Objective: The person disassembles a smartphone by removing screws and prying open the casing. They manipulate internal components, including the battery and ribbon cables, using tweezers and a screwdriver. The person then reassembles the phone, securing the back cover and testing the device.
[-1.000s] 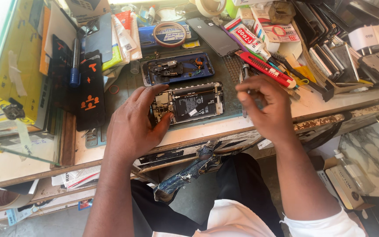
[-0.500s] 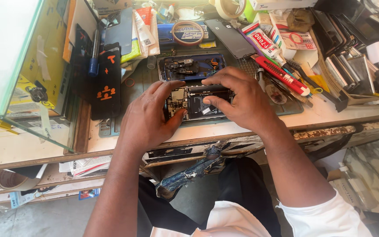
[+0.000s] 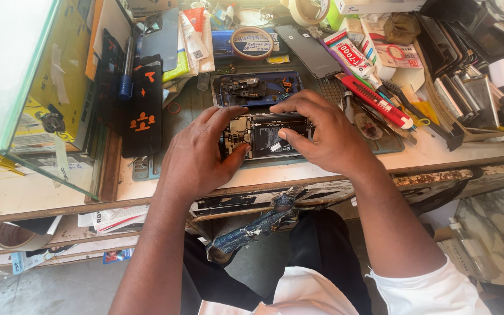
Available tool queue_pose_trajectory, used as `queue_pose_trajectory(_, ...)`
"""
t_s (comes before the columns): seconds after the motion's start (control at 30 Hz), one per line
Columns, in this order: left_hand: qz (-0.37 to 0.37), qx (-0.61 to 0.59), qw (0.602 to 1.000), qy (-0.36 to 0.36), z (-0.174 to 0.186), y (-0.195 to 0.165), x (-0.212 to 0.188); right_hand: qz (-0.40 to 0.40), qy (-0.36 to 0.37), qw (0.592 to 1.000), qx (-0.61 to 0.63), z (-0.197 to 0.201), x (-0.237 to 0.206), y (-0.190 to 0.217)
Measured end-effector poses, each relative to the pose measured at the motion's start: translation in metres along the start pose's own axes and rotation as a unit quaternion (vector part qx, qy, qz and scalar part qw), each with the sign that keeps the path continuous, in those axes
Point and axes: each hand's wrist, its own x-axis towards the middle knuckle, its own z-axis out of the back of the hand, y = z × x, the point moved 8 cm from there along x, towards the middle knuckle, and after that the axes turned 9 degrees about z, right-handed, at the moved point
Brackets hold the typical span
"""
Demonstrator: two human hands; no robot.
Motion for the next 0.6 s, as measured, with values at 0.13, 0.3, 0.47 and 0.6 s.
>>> queue_pose_trajectory(0.13, 0.0, -0.001, 1.0, 0.005, 0.0, -0.001, -0.001, 0.01, -0.008, 0.999, -0.043, 0.001, -0.003, 0.005)
queue_pose_trajectory(0.3, -0.005, -0.003, 1.0, -0.001, 0.003, -0.006, -0.002, 0.045, -0.027, 0.997, -0.051, 0.002, -0.006, 0.008)
queue_pose_trajectory(0.47, 0.012, -0.003, 1.0, 0.009, 0.002, -0.003, -0.001, 0.081, -0.075, 0.991, -0.071, 0.007, -0.02, 0.009)
queue_pose_trajectory(0.6, -0.007, 0.004, 1.0, -0.006, 0.001, -0.004, -0.002, 0.049, -0.101, 0.992, -0.058, 0.009, -0.029, -0.001)
